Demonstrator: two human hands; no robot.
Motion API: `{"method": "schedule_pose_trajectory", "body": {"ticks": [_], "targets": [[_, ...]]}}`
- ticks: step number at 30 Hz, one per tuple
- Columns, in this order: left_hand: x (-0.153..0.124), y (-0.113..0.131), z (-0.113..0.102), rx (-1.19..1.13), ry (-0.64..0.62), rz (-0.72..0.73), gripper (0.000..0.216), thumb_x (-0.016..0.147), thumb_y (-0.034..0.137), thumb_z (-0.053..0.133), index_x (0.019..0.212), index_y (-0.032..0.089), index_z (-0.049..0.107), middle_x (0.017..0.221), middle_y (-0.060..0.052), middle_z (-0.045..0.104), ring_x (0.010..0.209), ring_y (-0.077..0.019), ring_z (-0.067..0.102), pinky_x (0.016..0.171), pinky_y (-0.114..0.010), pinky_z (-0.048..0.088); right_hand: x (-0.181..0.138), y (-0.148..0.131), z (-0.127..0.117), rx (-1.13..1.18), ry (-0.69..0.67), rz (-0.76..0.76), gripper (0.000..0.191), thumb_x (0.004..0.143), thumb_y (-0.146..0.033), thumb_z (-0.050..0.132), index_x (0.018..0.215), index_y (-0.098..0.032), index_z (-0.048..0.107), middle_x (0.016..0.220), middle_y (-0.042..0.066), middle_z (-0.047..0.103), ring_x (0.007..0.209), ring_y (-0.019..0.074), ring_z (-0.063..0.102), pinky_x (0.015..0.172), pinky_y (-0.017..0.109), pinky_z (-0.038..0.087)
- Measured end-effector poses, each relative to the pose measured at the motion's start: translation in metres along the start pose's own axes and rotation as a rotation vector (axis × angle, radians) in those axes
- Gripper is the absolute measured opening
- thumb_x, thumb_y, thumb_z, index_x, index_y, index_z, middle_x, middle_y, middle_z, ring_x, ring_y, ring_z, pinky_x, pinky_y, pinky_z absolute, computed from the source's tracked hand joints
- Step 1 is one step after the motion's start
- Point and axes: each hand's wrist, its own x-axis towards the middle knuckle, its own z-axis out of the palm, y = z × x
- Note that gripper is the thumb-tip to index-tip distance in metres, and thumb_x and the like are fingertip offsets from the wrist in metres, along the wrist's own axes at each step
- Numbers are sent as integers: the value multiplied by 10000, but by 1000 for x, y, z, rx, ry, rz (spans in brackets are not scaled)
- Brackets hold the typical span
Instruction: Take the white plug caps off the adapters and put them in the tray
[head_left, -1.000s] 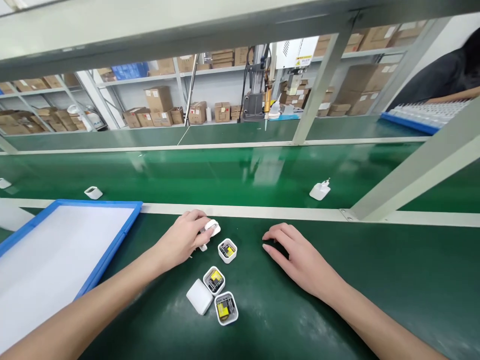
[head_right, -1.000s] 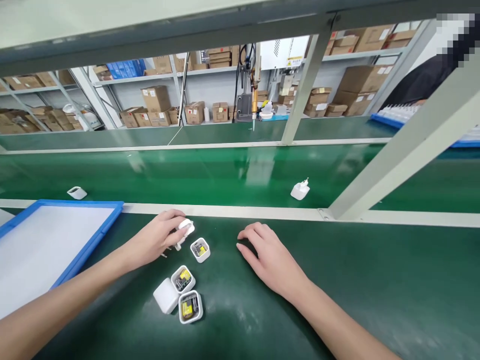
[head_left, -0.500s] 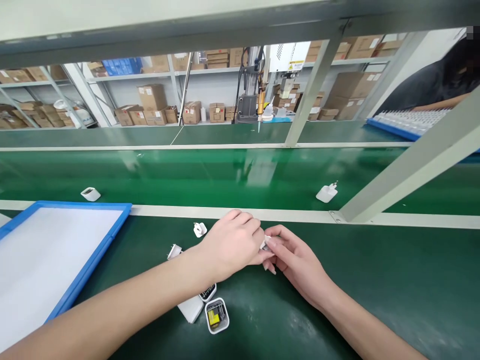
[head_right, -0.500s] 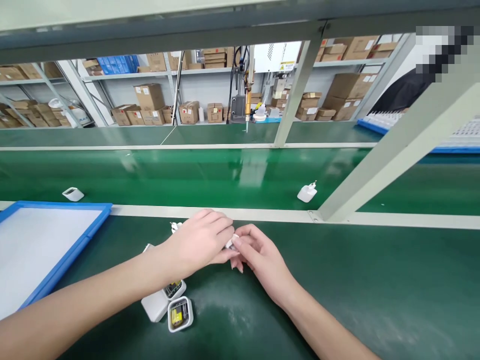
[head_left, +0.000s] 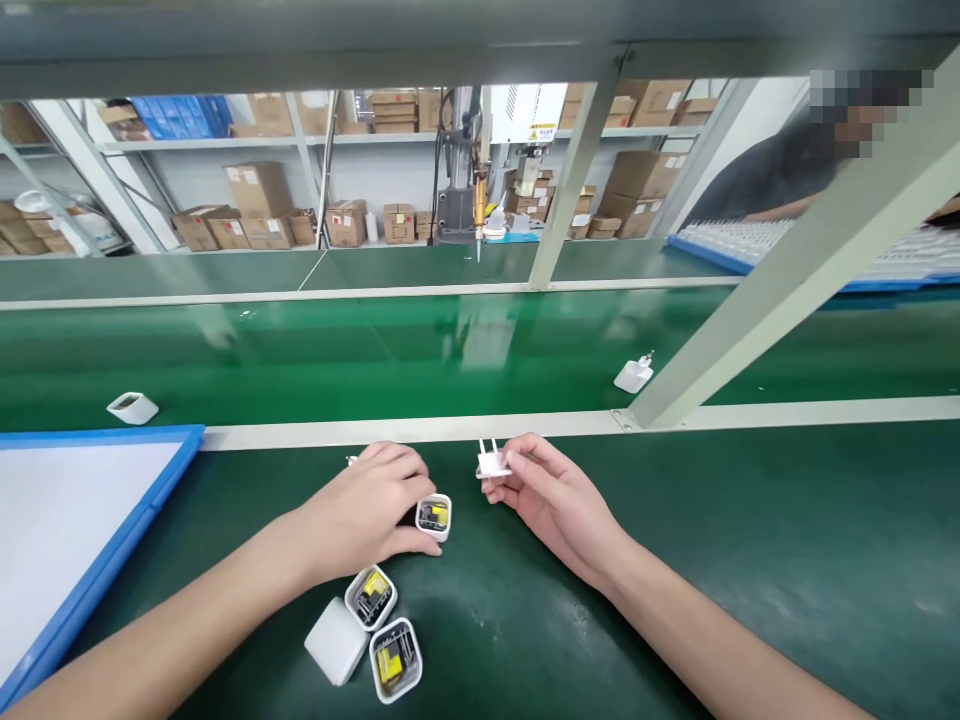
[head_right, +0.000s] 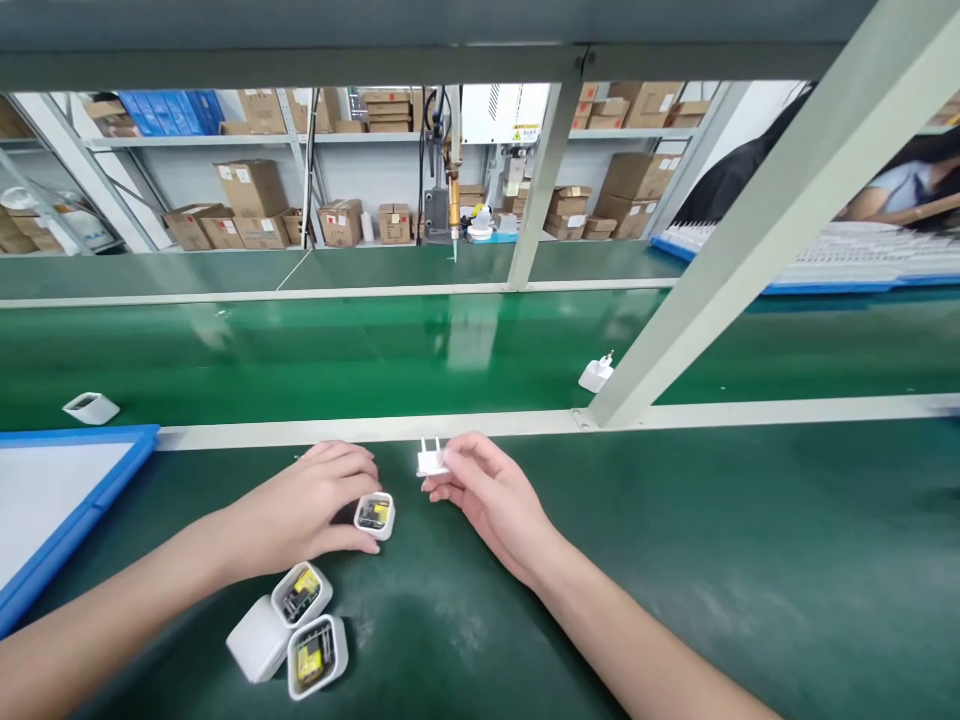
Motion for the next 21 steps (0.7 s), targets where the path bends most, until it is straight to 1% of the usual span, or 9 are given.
{"method": "schedule_pose_trajectory", "body": {"ticks": [2, 4, 6, 7, 8, 11, 13, 16, 21], "targets": [[19, 7, 6, -57, 30, 19, 375, 845, 510, 760, 1022, 185, 700, 1093, -74, 674, 1127, -282, 581, 1021, -417, 408, 1, -1, -4, -49, 61, -51, 282, 836, -390, 815, 889, -222, 595, 879, 3, 685, 821, 155, 642, 827, 316, 510], [37, 11, 11, -129, 43, 22, 371, 791, 502, 816, 946, 183, 706, 1017, -55, 683, 1049, -266, 603, 970, -393, 431, 0, -3, -6, -94, 103, -105, 331, 805, -374, 846, 984, -244, 599, 939, 5, 691, 881, 169, 646, 871, 326, 513], [49, 14, 16, -191, 74, 6, 370, 743, 486, 857, 911, 188, 716, 955, -40, 689, 995, -259, 613, 934, -385, 444, -2, -5, -7, -167, 106, -161, 410, 819, -395, 828, 1138, -273, 602, 1011, 23, 688, 941, 195, 658, 898, 359, 530], [54, 15, 19, -218, 97, -6, 367, 732, 475, 866, 920, 195, 723, 940, -37, 691, 985, -260, 613, 924, -385, 447, -4, -6, -7, -230, 92, -192, 411, 846, -401, 801, 1189, -280, 609, 1039, 34, 683, 961, 206, 663, 906, 375, 538], [56, 16, 22, -244, 122, -20, 365, 724, 461, 873, 937, 202, 728, 933, -33, 692, 981, -260, 612, 918, -385, 449, -6, -7, -7, -318, 71, -228, 371, 876, -398, 771, 1201, -285, 633, 1060, 44, 676, 985, 216, 663, 914, 385, 542], [57, 19, 27, -291, 162, -67, 315, 718, 414, 880, 907, 215, 724, 878, -16, 673, 950, -251, 604, 882, -371, 450, -10, -7, -8, -640, 19, -327, 159, 941, -359, 699, 1079, -283, 721, 1077, 62, 669, 1035, 237, 646, 922, 394, 538], [56, 19, 28, -298, 154, -80, 275, 721, 388, 878, 848, 215, 707, 837, 0, 651, 922, -240, 596, 859, -360, 444, -10, -7, -9, -797, 12, -368, 97, 952, -334, 687, 1014, -274, 732, 1038, 60, 680, 1006, 236, 645, 903, 387, 538], [56, 19, 27, -302, 133, -96, 284, 712, 381, 882, 836, 210, 692, 845, 3, 650, 931, -243, 588, 855, -364, 433, -6, -7, -12, -908, -20, -382, 65, 966, -302, 668, 999, -259, 706, 968, 45, 691, 929, 220, 651, 843, 364, 545], [58, 18, 26, -298, 105, -127, 312, 706, 405, 878, 833, 194, 685, 859, -10, 661, 940, -256, 582, 856, -390, 425, -6, -10, -14, -1029, -93, -452, 69, 998, -276, 610, 1048, -246, 648, 984, 64, 671, 914, 228, 634, 787, 363, 539]]}}
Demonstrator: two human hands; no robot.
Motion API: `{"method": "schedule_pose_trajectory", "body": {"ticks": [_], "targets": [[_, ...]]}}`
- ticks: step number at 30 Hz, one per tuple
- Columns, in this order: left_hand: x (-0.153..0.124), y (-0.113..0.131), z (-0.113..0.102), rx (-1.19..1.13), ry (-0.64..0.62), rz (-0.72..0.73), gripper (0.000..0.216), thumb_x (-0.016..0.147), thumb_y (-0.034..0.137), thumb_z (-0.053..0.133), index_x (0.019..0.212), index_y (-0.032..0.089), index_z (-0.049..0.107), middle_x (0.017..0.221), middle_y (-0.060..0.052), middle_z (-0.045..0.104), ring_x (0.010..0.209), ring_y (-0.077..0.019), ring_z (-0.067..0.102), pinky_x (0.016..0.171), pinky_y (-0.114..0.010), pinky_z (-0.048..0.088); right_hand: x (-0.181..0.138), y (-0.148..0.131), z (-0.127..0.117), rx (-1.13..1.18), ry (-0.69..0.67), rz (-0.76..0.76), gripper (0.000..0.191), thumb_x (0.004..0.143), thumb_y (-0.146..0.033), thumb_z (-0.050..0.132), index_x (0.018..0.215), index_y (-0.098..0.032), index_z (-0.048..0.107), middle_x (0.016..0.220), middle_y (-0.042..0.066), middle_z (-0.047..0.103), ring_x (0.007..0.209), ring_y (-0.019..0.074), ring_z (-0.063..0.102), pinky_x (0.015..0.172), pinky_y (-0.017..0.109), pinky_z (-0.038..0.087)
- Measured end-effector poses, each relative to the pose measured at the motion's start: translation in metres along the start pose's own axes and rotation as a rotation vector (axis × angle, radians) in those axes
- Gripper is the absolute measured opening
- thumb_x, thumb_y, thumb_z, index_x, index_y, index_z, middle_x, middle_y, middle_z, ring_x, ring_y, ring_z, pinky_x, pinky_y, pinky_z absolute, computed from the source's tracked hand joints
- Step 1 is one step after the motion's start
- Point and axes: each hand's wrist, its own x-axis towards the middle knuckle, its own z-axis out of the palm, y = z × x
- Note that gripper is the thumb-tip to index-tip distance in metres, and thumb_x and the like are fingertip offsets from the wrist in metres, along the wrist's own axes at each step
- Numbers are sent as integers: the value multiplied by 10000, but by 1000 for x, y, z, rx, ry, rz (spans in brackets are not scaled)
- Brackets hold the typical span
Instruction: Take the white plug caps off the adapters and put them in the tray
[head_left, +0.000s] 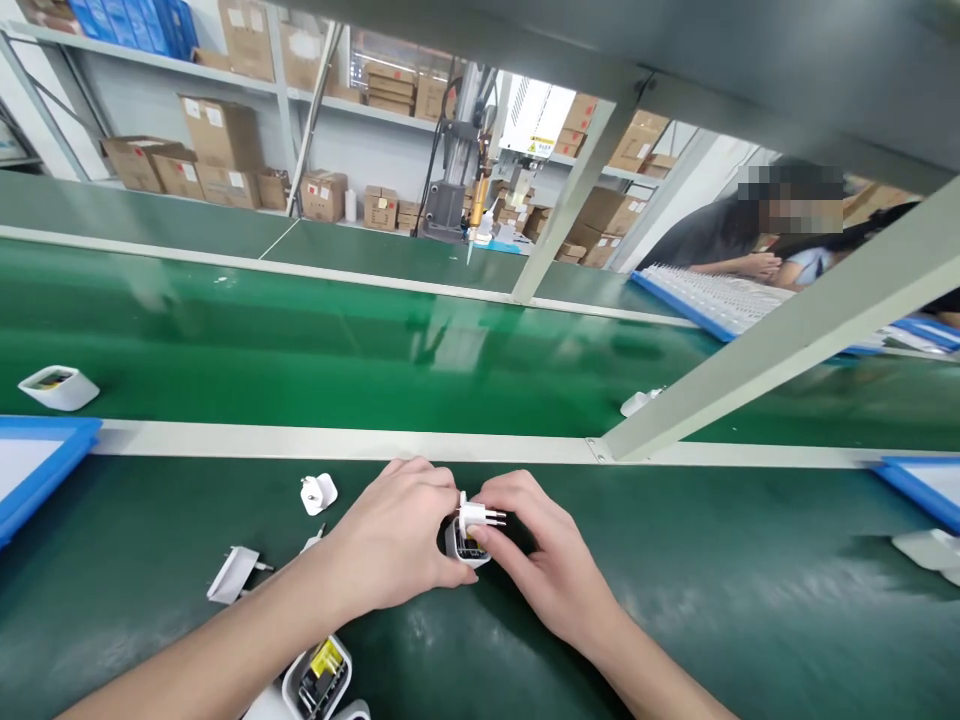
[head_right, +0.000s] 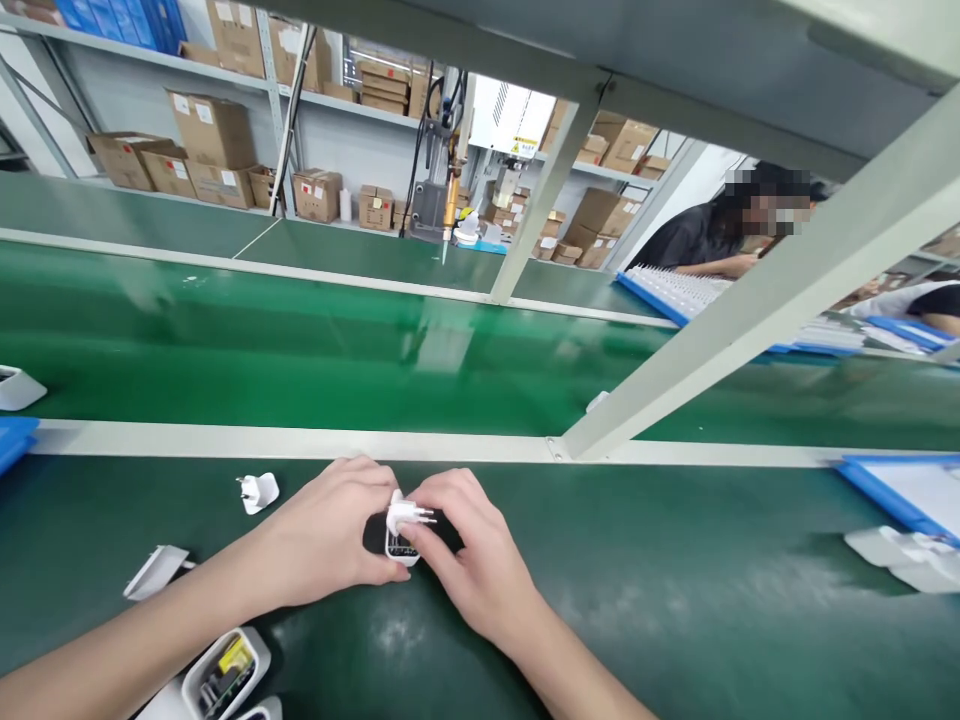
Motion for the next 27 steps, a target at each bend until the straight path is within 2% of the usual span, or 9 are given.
{"method": "schedule_pose_trajectory", "body": {"ticks": [3, 6, 8, 10, 16, 21, 27], "targets": [[1, -2, 0, -8, -12, 17, 298, 715, 406, 873, 838, 201, 696, 876, -6, 672, 947, -253, 585, 868, -394, 420, 0, -8, -9, -68, -5, -56, 93, 1033, -269, 528, 1061, -247, 614, 974, 71, 650, 876, 227, 622, 745, 361, 530], [1, -4, 1, 1, 10, 34, 320, 709, 420, 876, 811, 189, 679, 877, -11, 672, 936, -250, 586, 857, -393, 423, 2, -19, -17, -200, -130, -88, 123, 1045, -257, 471, 1002, -239, 585, 938, 70, 632, 838, 224, 583, 724, 364, 514], [0, -5, 2, 11, 27, 54, 327, 709, 424, 872, 799, 187, 667, 863, -12, 666, 926, -249, 586, 850, -394, 423, 3, -23, -17, -284, -230, -66, 150, 1051, -247, 445, 959, -233, 563, 935, 69, 617, 831, 220, 551, 720, 362, 501], [0, -5, 3, 11, 31, 66, 305, 720, 409, 861, 799, 189, 665, 853, -10, 662, 924, -248, 587, 852, -393, 424, 3, -24, -12, -294, -270, -24, 155, 1062, -253, 426, 963, -231, 543, 947, 67, 599, 839, 215, 536, 720, 354, 490], [-1, -3, 2, 5, 24, 51, 292, 724, 399, 858, 824, 184, 688, 861, -16, 664, 939, -253, 585, 845, -389, 437, -2, -15, -8, -99, -211, 51, 89, 1061, -292, 491, 1031, -240, 556, 941, 41, 570, 825, 185, 549, 712, 323, 465], [-2, -5, 6, 18, 54, 78, 306, 703, 403, 863, 825, 185, 687, 861, -12, 663, 913, -248, 589, 828, -390, 443, -2, -21, -13, -172, -236, -1, 99, 1063, -254, 462, 1021, -238, 550, 918, 43, 571, 818, 197, 539, 704, 336, 443], [-1, -5, 5, 8, 39, 74, 285, 704, 381, 853, 804, 183, 674, 850, -17, 655, 900, -246, 600, 823, -381, 449, -2, -23, -6, -298, -202, -20, 126, 1053, -213, 454, 950, -225, 526, 850, 31, 551, 778, 200, 487, 686, 338, 403]]}}
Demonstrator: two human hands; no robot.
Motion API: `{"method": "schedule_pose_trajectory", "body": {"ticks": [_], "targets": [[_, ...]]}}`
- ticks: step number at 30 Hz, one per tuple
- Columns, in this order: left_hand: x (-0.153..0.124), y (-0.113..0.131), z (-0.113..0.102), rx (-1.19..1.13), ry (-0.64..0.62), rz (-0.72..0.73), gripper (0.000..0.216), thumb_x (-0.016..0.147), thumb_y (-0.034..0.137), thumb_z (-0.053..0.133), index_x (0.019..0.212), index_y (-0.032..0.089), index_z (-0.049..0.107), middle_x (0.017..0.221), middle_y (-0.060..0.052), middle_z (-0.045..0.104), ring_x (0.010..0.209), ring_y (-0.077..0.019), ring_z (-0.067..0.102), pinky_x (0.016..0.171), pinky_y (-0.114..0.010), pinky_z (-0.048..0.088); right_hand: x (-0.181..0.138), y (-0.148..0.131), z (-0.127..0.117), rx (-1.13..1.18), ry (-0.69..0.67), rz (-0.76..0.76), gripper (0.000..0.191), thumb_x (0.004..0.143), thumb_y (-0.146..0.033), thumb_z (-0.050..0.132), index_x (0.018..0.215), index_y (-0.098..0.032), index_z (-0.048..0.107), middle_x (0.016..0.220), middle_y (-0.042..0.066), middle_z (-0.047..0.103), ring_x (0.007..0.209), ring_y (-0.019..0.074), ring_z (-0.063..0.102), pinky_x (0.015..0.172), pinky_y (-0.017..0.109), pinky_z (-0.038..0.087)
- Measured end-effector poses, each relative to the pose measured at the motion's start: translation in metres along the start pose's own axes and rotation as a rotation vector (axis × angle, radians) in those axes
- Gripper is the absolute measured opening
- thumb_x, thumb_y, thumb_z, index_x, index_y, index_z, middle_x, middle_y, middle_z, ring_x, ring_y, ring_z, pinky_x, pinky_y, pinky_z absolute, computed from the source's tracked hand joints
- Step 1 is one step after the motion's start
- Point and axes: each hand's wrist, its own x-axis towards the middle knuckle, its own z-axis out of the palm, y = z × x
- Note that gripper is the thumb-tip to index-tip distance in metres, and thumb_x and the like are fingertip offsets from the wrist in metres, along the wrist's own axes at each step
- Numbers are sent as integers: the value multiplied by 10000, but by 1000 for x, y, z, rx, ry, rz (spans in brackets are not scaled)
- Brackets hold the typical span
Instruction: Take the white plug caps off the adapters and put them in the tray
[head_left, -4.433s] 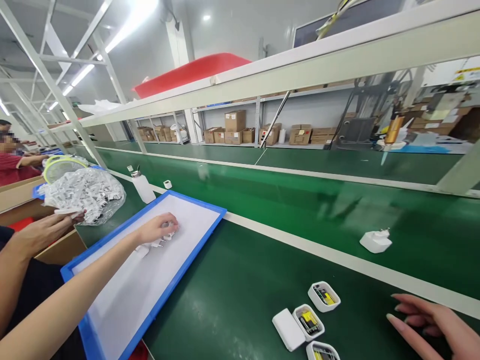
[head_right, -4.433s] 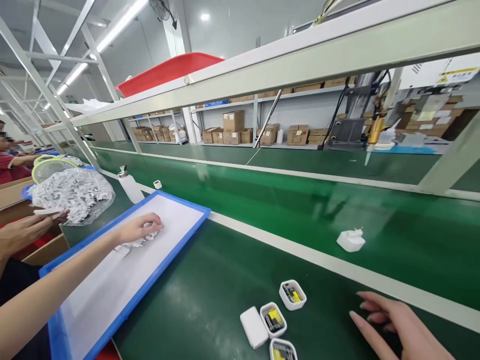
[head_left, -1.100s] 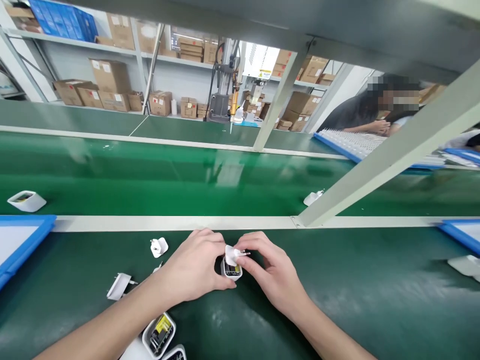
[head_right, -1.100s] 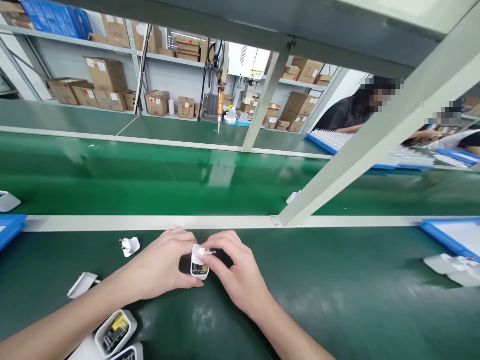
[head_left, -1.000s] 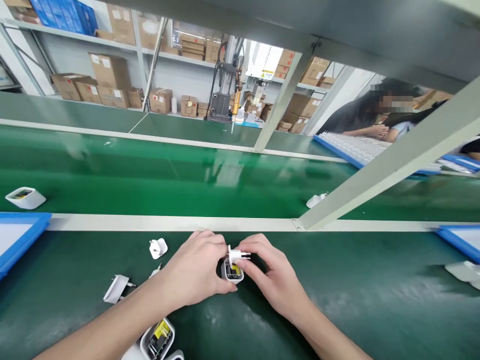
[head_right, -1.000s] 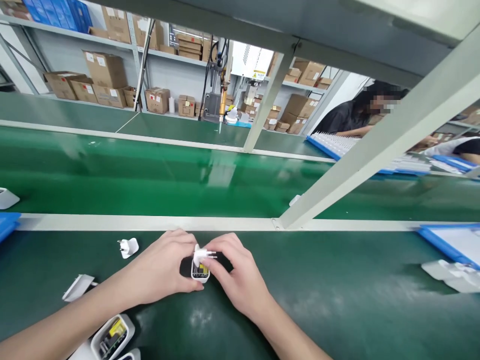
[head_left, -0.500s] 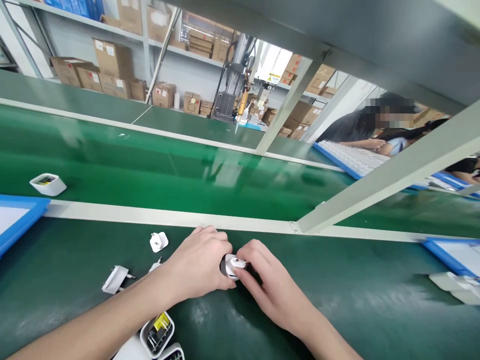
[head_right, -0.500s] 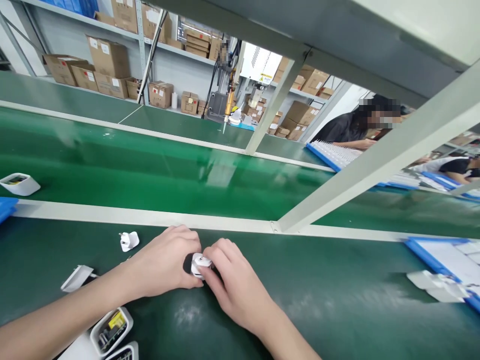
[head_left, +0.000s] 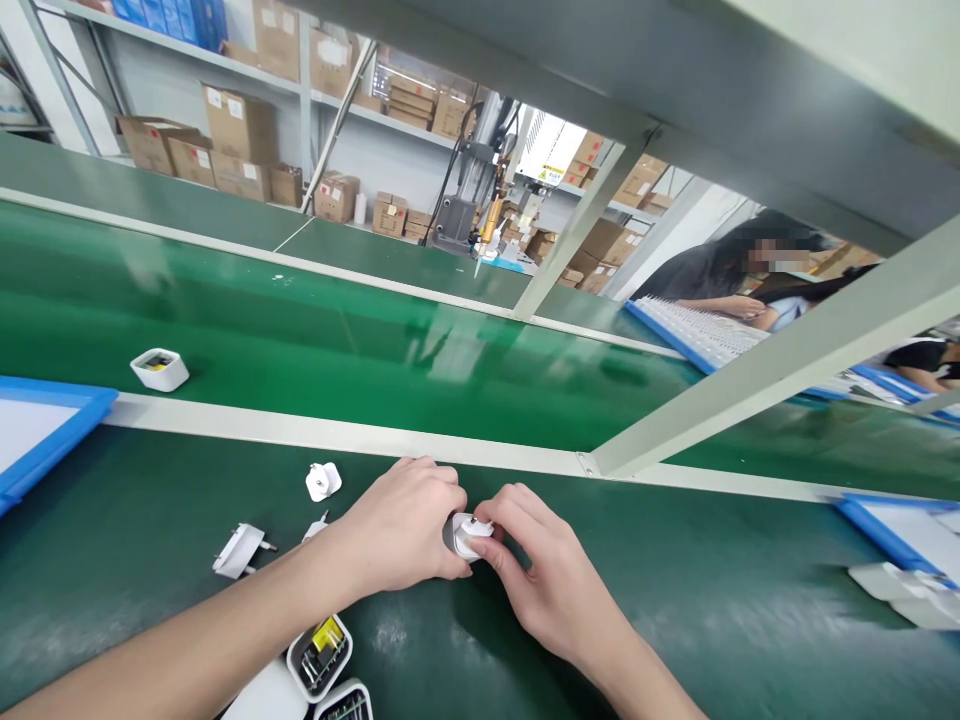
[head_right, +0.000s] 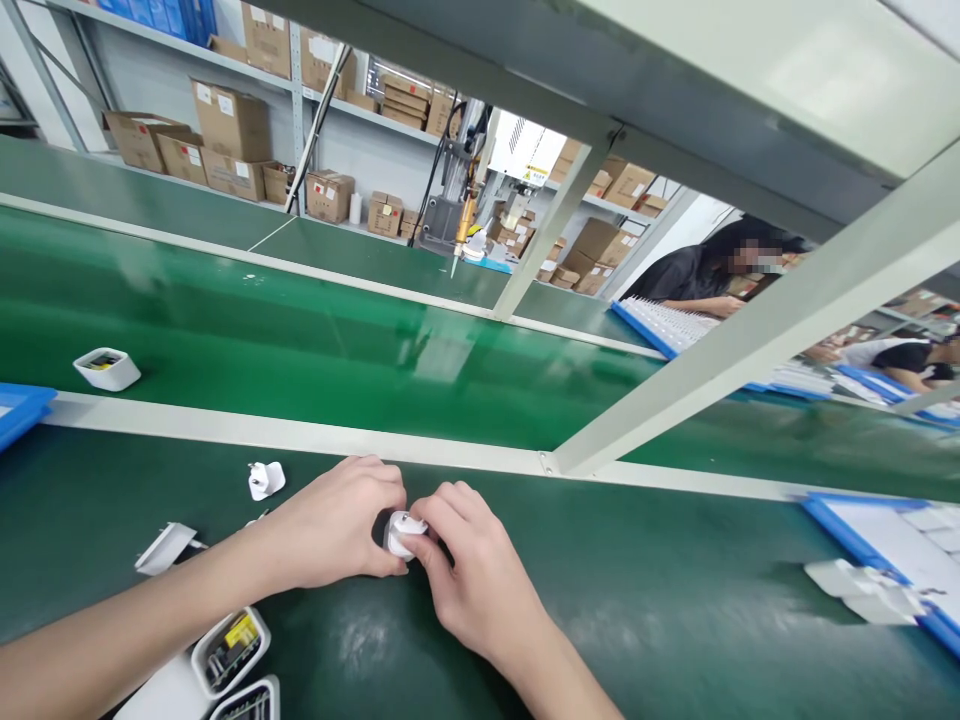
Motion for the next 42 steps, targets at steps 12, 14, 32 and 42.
{"method": "schedule_pose_trajectory", "body": {"ticks": [12, 14, 32, 42], "targets": [[11, -2, -17, 180, -21, -37, 309, 716, 491, 795, 778, 206, 694, 877, -28, 713, 907, -245, 660, 799, -319, 484, 1, 16, 16, 99, 154, 262, 180, 993, -401, 545, 948, -228, 523, 751, -15, 525, 658, 166, 499, 608, 292, 424], [22, -13, -34, 275, 12, -109, 308, 748, 494, 757, 788, 193, 707, 917, -67, 720, 931, -280, 663, 819, -355, 488, 5, 31, 17, 202, 255, 380, 299, 971, -515, 549, 1023, -224, 511, 786, -7, 557, 681, 171, 547, 634, 298, 473], [-51, -128, -149, 571, 19, -592, 400, 975, 425, 622, 1277, 163, 600, 1273, -113, 621, 1102, -255, 629, 953, -479, 530, 2, -23, 31, 156, -93, -124, 334, 1051, -358, 473, 1381, -322, 509, 1225, 80, 593, 1025, 195, 644, 884, 312, 578], [-55, -42, -104, 447, -31, -220, 278, 910, 340, 597, 1170, 240, 603, 1156, -67, 668, 999, -261, 672, 756, -323, 509, 2, -45, 30, 228, -307, -127, 400, 1086, -321, 400, 1476, -382, 463, 1471, 75, 421, 1303, 205, 525, 1053, 333, 518]]}}
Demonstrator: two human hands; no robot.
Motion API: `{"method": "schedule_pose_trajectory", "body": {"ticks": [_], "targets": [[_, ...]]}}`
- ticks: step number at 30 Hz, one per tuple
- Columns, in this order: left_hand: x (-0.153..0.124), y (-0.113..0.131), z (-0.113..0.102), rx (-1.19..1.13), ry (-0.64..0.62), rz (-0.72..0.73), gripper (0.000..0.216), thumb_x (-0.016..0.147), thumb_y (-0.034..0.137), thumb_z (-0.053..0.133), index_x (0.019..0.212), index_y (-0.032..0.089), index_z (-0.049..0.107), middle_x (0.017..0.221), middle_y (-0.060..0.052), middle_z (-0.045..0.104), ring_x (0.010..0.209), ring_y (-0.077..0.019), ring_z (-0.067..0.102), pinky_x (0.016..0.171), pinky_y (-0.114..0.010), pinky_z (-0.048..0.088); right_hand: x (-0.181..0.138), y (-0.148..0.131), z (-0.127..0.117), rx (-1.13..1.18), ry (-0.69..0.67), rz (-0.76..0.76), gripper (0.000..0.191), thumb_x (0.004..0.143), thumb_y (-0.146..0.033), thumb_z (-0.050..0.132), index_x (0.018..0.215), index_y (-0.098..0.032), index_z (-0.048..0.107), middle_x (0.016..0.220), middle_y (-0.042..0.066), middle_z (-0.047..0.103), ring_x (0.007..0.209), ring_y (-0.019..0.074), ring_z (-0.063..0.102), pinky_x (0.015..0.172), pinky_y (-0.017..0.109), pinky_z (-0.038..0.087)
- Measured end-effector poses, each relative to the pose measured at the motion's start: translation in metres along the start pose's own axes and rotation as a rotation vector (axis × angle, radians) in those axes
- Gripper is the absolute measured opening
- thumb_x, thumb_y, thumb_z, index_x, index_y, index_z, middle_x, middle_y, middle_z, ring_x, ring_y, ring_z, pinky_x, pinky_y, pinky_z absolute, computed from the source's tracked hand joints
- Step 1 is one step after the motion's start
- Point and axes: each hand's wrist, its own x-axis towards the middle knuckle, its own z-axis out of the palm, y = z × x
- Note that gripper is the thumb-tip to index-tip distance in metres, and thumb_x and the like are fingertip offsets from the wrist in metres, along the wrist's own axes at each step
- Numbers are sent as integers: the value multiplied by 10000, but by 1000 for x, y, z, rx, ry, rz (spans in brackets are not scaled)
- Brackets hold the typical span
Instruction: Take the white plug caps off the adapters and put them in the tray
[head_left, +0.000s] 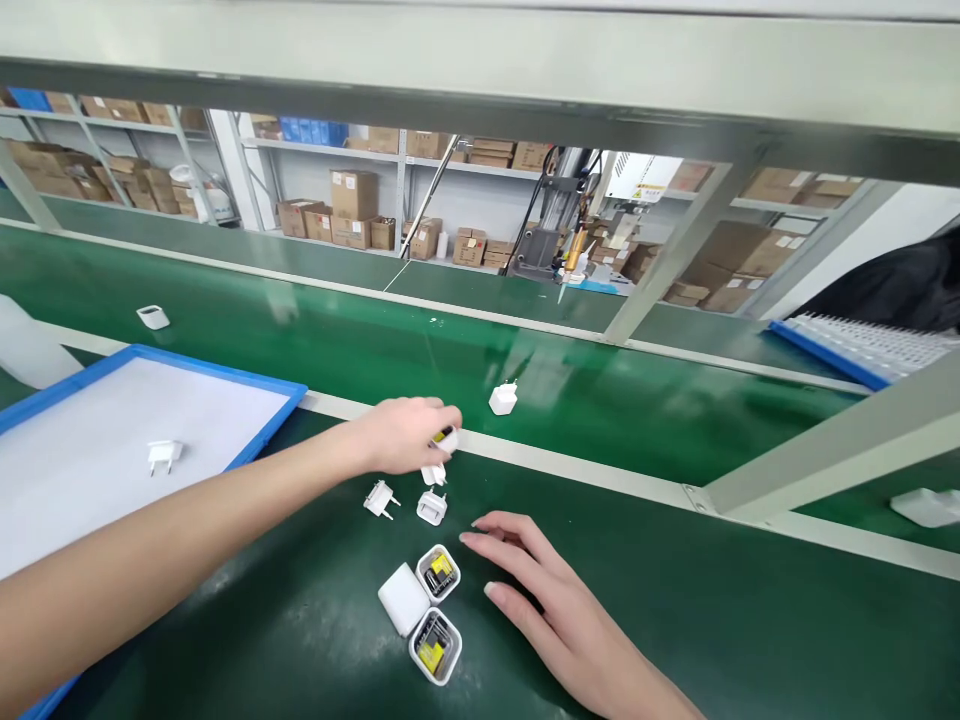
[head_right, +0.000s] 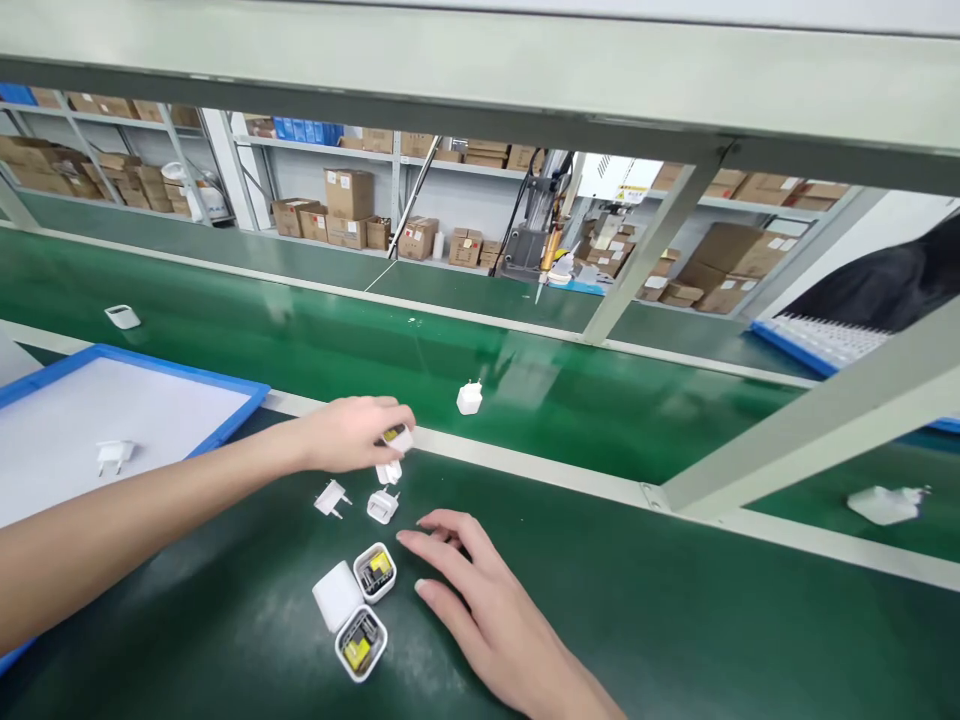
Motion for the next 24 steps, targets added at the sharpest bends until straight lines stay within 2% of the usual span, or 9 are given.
{"method": "schedule_pose_trajectory", "body": {"ticks": [4, 9, 11, 13, 15, 17, 19, 22, 24], "targets": [[4, 35, 7, -41, -49, 200, 275, 857, 252, 622, 1131, 244, 603, 1125, -47, 689, 984, -254, 676, 697, -300, 481, 13, -16, 5, -78, -73, -89, 401, 1074, -239, 404, 1435, -378, 510, 1412, 83, 462, 1204, 204, 563, 1005, 351, 534], [20, 50, 30, -121, -107, 330, 283, 848, 255, 672, 1119, 222, 599, 1140, -58, 710, 1021, -257, 670, 742, -296, 483, 15, -28, 9, -254, -49, -209, 300, 1030, -205, 481, 1272, -305, 627, 1220, 93, 589, 1106, 247, 597, 926, 396, 557], [23, 54, 36, -170, -122, 338, 297, 877, 298, 666, 1152, 219, 589, 1133, -55, 716, 1001, -244, 675, 749, -293, 485, 7, -21, 7, -263, 46, -252, 295, 1022, -199, 498, 1282, -279, 611, 1182, 99, 609, 1080, 245, 615, 894, 373, 564], [24, 56, 36, -224, -130, 336, 407, 894, 375, 663, 1249, 212, 550, 1121, -58, 720, 987, -233, 679, 749, -284, 490, -1, -9, 2, -237, 230, -249, 319, 1014, -175, 509, 1316, -261, 571, 1141, 99, 626, 1030, 233, 636, 860, 351, 567], [20, 55, 33, -258, -135, 302, 609, 864, 505, 691, 1349, 194, 492, 1220, -96, 684, 1099, -263, 647, 844, -305, 493, -6, 4, -3, -203, 439, -162, 297, 1017, -171, 510, 1299, -250, 557, 1086, 89, 628, 912, 207, 646, 780, 326, 569], [13, 50, 28, -243, -156, 207, 693, 825, 603, 698, 1343, 182, 509, 1318, -141, 621, 1243, -323, 562, 975, -363, 455, -7, 17, -8, -174, 560, -34, 243, 1023, -211, 520, 1257, -250, 574, 1065, 80, 606, 810, 183, 625, 696, 309, 563], [5, 43, 23, -204, -193, 100, 534, 837, 549, 701, 1208, 179, 597, 1273, -155, 627, 1243, -355, 548, 986, -394, 441, -4, 29, -10, -137, 563, 57, 247, 1022, -267, 540, 1266, -254, 577, 1078, 77, 577, 796, 176, 610, 676, 308, 566], [-3, 33, 19, -197, -219, 40, 149, 874, 280, 648, 988, 185, 643, 1052, -111, 687, 1013, -296, 651, 807, -328, 469, 0, 40, -9, -56, 536, 112, 294, 1025, -300, 539, 1316, -257, 540, 1076, 68, 557, 832, 177, 603, 734, 328, 580], [-4, 31, 17, -239, -201, 29, 56, 880, 216, 603, 921, 194, 634, 948, -71, 698, 898, -252, 666, 703, -294, 446, 1, 43, -7, -58, 594, 91, 300, 1025, -288, 538, 1322, -252, 520, 1085, 71, 550, 851, 181, 595, 765, 348, 577]]}}
